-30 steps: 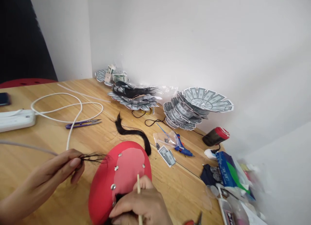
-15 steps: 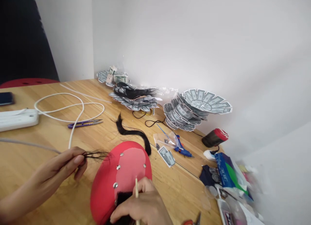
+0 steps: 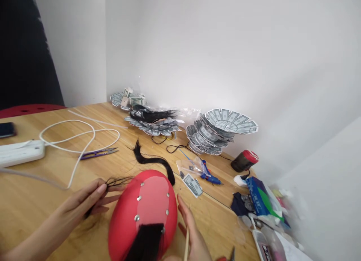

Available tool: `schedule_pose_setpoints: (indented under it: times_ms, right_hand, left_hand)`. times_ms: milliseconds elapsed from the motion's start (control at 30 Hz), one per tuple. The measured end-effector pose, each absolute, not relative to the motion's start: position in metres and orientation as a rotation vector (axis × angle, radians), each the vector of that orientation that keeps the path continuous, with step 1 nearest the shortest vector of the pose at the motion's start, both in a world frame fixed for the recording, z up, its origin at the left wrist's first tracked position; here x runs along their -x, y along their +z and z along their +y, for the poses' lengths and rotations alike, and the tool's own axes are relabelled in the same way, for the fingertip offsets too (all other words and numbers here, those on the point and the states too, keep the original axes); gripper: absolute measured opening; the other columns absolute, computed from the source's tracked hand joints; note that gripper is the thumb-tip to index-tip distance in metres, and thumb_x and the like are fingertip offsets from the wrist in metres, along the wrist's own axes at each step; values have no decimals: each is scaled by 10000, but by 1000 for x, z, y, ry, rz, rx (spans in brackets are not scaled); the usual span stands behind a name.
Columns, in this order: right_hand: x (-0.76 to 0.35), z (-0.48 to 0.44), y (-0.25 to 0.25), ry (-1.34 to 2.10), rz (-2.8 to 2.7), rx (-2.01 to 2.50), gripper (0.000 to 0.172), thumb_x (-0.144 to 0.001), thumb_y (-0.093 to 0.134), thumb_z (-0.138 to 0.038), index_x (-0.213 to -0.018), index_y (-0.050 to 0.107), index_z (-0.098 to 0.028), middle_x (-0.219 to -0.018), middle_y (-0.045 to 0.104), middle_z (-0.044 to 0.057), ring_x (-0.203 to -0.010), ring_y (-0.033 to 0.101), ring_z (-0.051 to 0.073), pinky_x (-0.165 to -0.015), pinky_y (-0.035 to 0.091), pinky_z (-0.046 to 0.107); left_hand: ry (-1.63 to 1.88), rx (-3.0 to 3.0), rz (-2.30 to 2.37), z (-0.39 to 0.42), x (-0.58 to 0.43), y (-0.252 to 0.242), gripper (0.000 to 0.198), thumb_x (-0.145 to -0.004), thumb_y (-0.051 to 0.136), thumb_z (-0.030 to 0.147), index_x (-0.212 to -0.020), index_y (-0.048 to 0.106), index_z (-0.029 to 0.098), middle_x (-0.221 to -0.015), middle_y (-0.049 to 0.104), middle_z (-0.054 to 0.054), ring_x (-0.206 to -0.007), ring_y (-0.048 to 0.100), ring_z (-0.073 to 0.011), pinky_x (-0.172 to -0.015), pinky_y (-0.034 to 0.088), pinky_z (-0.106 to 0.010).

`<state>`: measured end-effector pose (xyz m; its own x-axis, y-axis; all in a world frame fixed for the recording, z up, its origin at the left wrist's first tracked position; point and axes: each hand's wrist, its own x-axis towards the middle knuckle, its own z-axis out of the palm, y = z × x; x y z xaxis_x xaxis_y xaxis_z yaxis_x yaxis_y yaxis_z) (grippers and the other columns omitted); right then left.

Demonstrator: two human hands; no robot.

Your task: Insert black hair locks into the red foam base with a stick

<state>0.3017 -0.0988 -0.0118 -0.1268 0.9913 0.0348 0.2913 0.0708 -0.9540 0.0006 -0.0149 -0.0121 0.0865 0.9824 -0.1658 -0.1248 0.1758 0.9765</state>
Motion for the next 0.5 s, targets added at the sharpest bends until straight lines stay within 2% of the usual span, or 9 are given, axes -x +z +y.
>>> schedule_pose_setpoints:
  times_ms: [67, 133, 233, 333, 400, 467, 500]
  right_hand:
    - [-301, -107, -30, 1151, -1487, 1276, 1024, -662, 791, -722, -1542, 319, -499, -1670, 299, 40, -1490, 329, 335, -1101, 470, 476]
    - [-296, -115, -46, 1139, -1494, 1289, 1056, -666, 785, -728, -1557, 261, -511, -1689, 240, 31, -1501, 279, 336, -1074, 497, 465]
    - [-289, -126, -62, 1063, -1583, 1338, 1122, -719, 759, -719, -1613, 162, -398, -1697, 199, 103, -1496, 272, 365, -996, 560, 479]
    - [-285, -130, -64, 756, -1704, 1428, 1063, -833, 714, -610, -1637, 98, -284, -1674, 255, 163, -1477, 335, 386, -951, 594, 502]
    - [-284, -128, -54, 341, -1846, 1549, 972, -908, 645, -537, -1641, 93, -217, -1678, 235, 154, -1506, 286, 382, -1069, 490, 580]
    - [-280, -122, -37, -176, -2053, 1598, 905, -952, 600, -465, -1639, 95, -159, -1702, 129, 99, -1562, 108, 349, -1187, 285, 635]
    - [-275, -118, -26, -390, -2187, 1485, 870, -969, 571, -420, -1635, 97, -123, -1710, 81, 78, -1572, 33, 334, -1227, 180, 617]
  left_hand:
    - [1096, -1030, 1113, -14, -2, -17, 437, -784, 736, 629, -1013, 681, 260, -1059, 812, -63, -999, 770, -308, -796, 657, -356]
    - [1089, -1074, 1088, -10, -3, -20, 498, -784, 715, 673, -1034, 669, 245, -1085, 800, -67, -1047, 750, -311, -866, 640, -375]
    - [1049, -1118, 1043, 0, -6, -18, 507, -817, 675, 693, -1012, 666, 225, -1100, 780, -62, -1098, 719, -294, -965, 595, -380]
    - [1007, -1143, 987, 13, -7, -11, 487, -812, 681, 697, -892, 651, 218, -968, 765, -33, -1051, 721, -275, -915, 604, -353]
    - [990, -1144, 963, 19, -6, -5, 517, -755, 714, 724, -807, 615, 219, -864, 732, -9, -1001, 727, -267, -817, 616, -318]
    - [974, -1141, 944, 23, -5, -2, 551, -705, 738, 744, -756, 582, 218, -813, 706, 0, -965, 731, -266, -746, 611, -299]
    - [964, -1138, 934, 24, -4, -1, 561, -692, 743, 748, -744, 574, 216, -805, 703, -3, -957, 732, -269, -726, 608, -298]
